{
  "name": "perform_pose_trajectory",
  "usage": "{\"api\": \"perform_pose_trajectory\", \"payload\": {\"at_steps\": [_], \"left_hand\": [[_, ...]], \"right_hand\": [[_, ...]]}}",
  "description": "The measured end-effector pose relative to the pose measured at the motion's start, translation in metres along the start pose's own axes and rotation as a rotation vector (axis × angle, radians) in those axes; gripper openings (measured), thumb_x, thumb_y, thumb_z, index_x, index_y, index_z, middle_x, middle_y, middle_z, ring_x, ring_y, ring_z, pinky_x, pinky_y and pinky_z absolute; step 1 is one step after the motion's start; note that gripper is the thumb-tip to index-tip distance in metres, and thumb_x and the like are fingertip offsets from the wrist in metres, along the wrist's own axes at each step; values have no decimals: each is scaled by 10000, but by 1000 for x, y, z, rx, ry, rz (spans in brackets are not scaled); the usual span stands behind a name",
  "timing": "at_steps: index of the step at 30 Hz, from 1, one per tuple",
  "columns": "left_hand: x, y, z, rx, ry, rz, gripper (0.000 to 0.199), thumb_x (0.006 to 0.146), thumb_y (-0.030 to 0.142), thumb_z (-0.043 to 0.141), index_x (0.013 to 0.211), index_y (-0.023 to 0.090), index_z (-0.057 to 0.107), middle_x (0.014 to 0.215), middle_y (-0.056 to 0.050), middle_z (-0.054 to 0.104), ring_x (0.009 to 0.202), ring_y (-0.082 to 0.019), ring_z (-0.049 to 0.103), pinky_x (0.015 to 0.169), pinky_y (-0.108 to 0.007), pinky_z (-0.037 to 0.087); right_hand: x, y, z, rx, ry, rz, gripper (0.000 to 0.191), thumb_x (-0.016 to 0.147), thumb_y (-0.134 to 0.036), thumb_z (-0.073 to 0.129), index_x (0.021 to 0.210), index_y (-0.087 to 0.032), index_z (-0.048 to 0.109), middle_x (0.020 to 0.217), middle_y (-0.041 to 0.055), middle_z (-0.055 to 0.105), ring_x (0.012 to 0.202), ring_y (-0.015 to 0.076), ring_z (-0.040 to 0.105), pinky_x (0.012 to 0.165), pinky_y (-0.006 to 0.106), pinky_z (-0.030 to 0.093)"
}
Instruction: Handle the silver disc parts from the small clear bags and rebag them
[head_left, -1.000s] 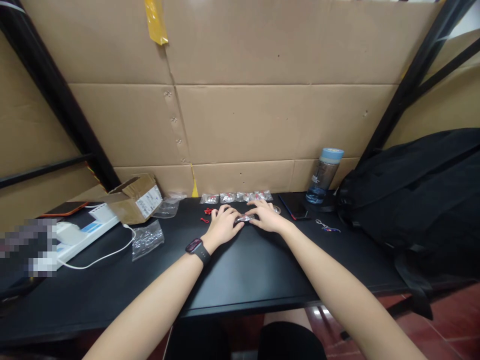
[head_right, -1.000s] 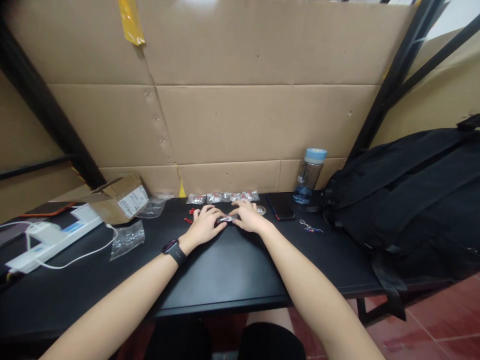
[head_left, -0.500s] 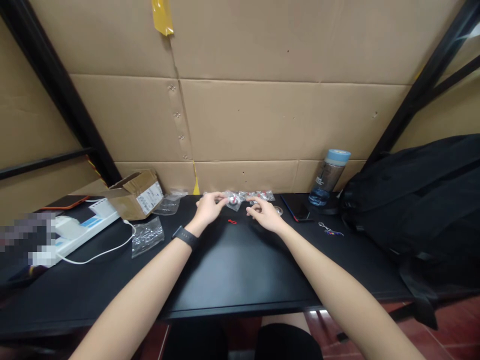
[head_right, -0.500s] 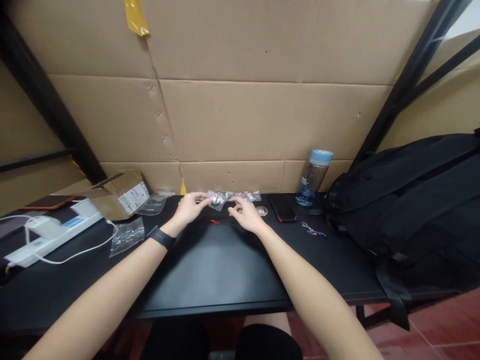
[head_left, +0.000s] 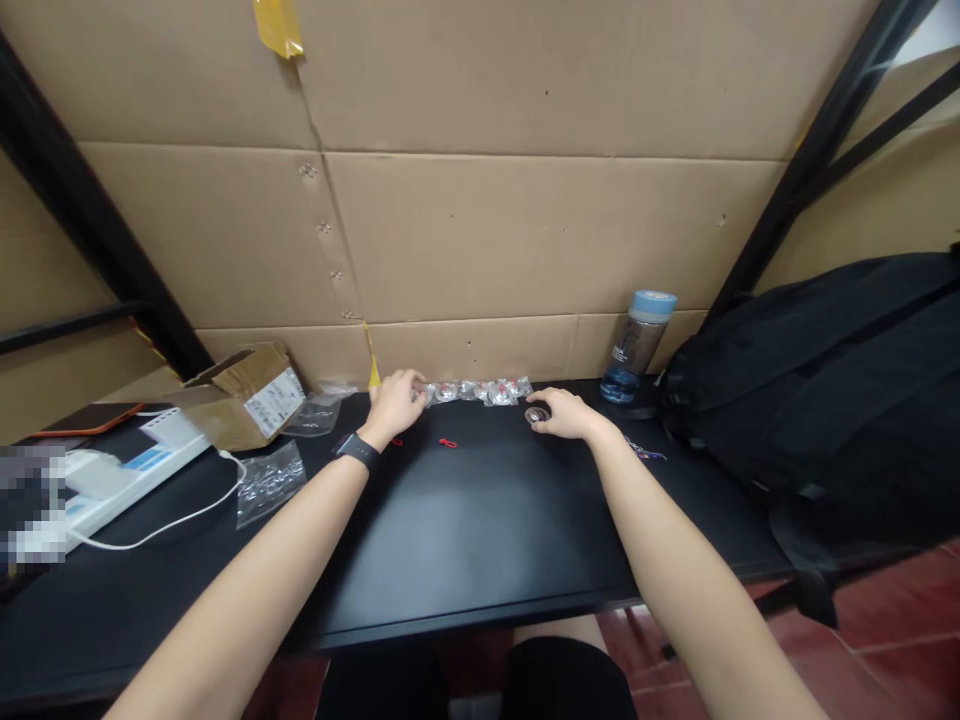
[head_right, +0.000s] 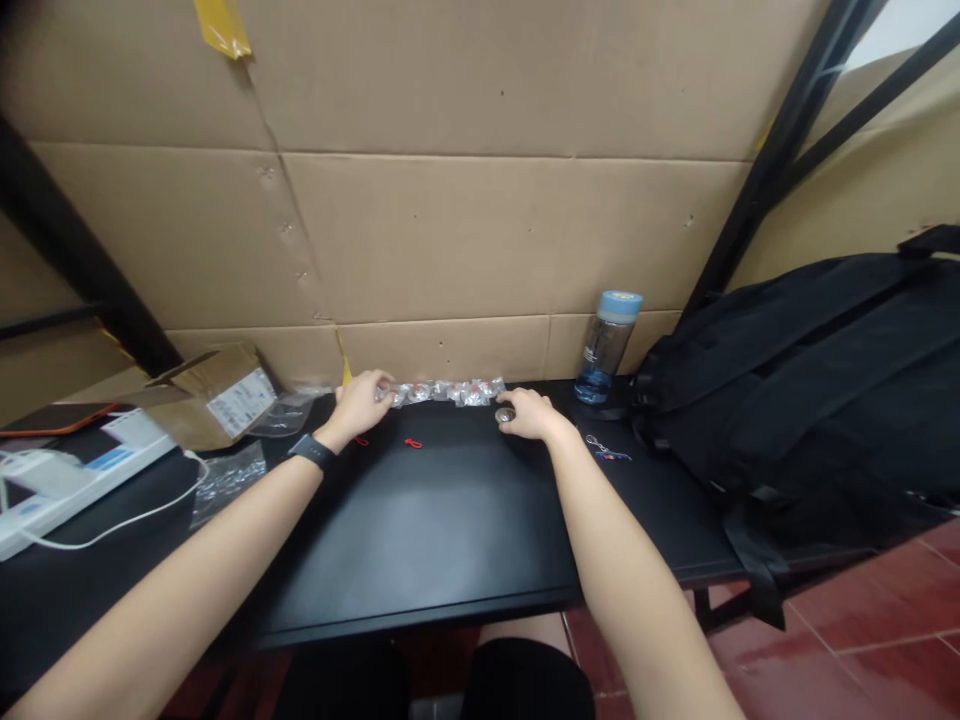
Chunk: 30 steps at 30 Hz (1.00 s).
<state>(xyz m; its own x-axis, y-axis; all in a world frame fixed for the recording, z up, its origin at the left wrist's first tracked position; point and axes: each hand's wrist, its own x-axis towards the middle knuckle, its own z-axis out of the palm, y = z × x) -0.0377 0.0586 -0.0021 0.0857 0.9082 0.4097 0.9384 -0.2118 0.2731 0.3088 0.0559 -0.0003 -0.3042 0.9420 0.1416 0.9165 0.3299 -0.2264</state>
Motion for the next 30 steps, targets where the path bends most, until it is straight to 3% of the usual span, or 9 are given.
{"api": "perform_pose_trajectory", "payload": {"at_steps": [3,7,11,15,19,22,26,30], "left_hand": [[-14,9,-8,-68,-292,341,218,839,354,652,1029,282,729,1075,-39,742,1098,-273,617,953,-388,376],[-35,26,-11,-57,-412,419,122,847,291,643,912,257,740,904,-19,757,959,-230,645,925,-372,333],[-52,39,-6,-17,-300,400,155,885,205,581,775,215,689,856,-33,738,924,-222,630,908,-385,300],[-62,43,-4,-138,-185,353,155,940,251,543,848,227,666,908,-22,741,926,-216,637,912,-387,319],[-63,45,-12,-430,-129,228,188,948,339,551,1032,247,692,1006,-22,766,884,-197,681,867,-334,420],[-61,46,-15,-608,-161,155,242,934,365,562,1040,221,725,1030,-37,773,849,-200,694,781,-297,481],[-59,47,-4,-741,-110,143,265,921,393,581,981,196,748,1004,-43,777,936,-226,698,858,-303,498],[-58,48,5,-819,-88,147,292,929,410,571,992,181,742,1020,-59,766,952,-228,690,861,-300,504]], "right_hand": [[-1,3,-2,-1,-67,48,514,779,-289,741,1286,-268,658,1279,92,693,1181,319,640,986,427,482],[-1,4,2,71,-60,6,327,789,-244,741,1116,-254,737,1118,69,756,1019,248,705,886,309,515],[-1,7,5,72,9,-12,265,792,-252,742,1058,-252,750,1039,61,771,945,232,714,851,296,517],[-1,-2,7,192,107,-85,267,804,-225,713,1070,-234,731,1027,62,768,906,217,711,856,319,527],[-3,-40,14,603,176,-206,352,817,-309,724,1152,-216,673,1120,74,743,864,186,710,792,315,565],[-10,-78,21,844,181,-296,459,800,-349,751,1223,-222,623,1209,99,703,895,185,705,747,310,578],[-23,-114,24,883,257,-390,470,810,-304,744,1253,-240,603,1212,95,696,976,197,702,784,314,574],[-30,-123,23,844,308,-442,456,822,-266,724,1258,-246,592,1232,86,691,1027,209,701,791,313,571]]}}
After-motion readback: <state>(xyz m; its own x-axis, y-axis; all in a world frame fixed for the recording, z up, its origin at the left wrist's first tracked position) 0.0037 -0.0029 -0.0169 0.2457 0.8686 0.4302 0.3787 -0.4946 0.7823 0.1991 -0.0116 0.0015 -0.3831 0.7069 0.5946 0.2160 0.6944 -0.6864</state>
